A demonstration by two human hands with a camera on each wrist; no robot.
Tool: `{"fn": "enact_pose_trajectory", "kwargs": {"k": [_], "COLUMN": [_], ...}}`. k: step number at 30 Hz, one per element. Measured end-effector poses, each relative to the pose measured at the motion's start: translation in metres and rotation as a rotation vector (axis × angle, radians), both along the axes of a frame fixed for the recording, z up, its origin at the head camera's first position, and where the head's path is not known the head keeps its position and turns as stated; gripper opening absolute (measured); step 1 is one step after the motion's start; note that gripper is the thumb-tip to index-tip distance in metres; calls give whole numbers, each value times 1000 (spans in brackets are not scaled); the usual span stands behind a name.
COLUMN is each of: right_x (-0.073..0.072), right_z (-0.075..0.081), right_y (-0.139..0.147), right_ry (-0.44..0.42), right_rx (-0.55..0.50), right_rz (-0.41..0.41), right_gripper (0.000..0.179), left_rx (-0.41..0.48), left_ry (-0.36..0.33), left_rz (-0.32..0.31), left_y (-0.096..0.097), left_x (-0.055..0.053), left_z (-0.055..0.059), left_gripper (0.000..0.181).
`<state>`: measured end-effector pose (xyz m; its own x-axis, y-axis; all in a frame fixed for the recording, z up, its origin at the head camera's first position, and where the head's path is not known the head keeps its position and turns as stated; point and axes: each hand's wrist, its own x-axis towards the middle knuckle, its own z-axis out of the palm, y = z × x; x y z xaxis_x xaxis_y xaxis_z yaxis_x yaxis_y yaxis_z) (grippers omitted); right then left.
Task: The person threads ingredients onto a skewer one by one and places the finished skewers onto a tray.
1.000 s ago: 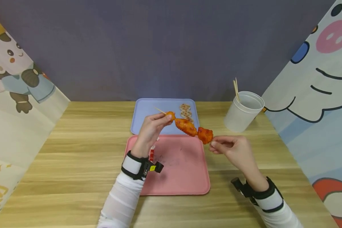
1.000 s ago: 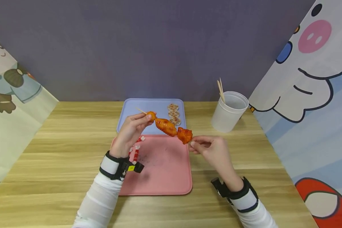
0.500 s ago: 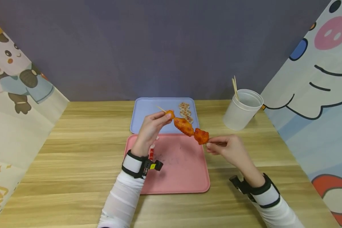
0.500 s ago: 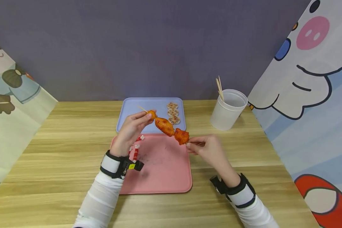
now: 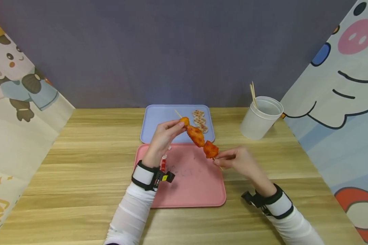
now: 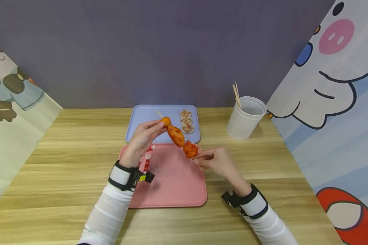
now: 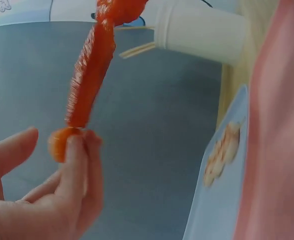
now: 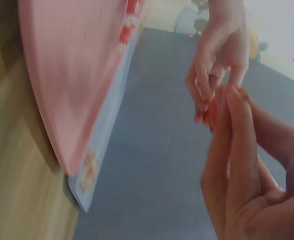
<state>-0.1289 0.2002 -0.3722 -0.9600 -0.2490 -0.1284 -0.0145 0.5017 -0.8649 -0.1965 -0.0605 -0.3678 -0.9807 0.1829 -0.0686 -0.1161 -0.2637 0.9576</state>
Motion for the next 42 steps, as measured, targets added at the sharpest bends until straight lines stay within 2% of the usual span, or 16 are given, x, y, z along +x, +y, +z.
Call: {"fn": "enact_pose_trajectory", "kwargs": {"k": [2,7,9,13,16,20,25,29,37,40,42], "right_x": [-3,-24,-35,-51,-61,-71,-83,-90,-98,-101,-102], "right_z": [-5,-21,-27,-33,-36,-39,-38,-38,-39,-42,-44], "right_y": [-5,-17,-21,-32,-41,-50,-57,-63,-81,-87,-89], "right_ry": [-14,31,34,-16,-12,18,-45,-99,-192,-192,-158], "right_rx": [-40,-13,-3,-69,-78,-3,36,-6,-203,-241,-217], "right_rz": [-32,-147,-193,-265,-288,-302,-306,-319,-369,-378,-381], "right_gripper": [28,26,25,27,28,26,27,29,30,28,26], "left_rx": [-65,-272,-316,-383,-425,-483,-512,-531,-622,-635,-635], "left_ry": [13,81,105,136,134,123,123,125,132,133,131], "left_rz": [22,92,101,138,177,214,239,259,289,296,306], "left_y": [-4,-22,-31,-49,-61,-76,-94,-108,-138,-146,-150], "left_x": [2,8,10,13,15,19,27,31,44,46,46], "left_z": [0,-3,-5,-7,-8,-12,-17,-18,-15,-14,-14], "left_gripper": [38,34,33,32,31,32,34,34,39,40,40]}}
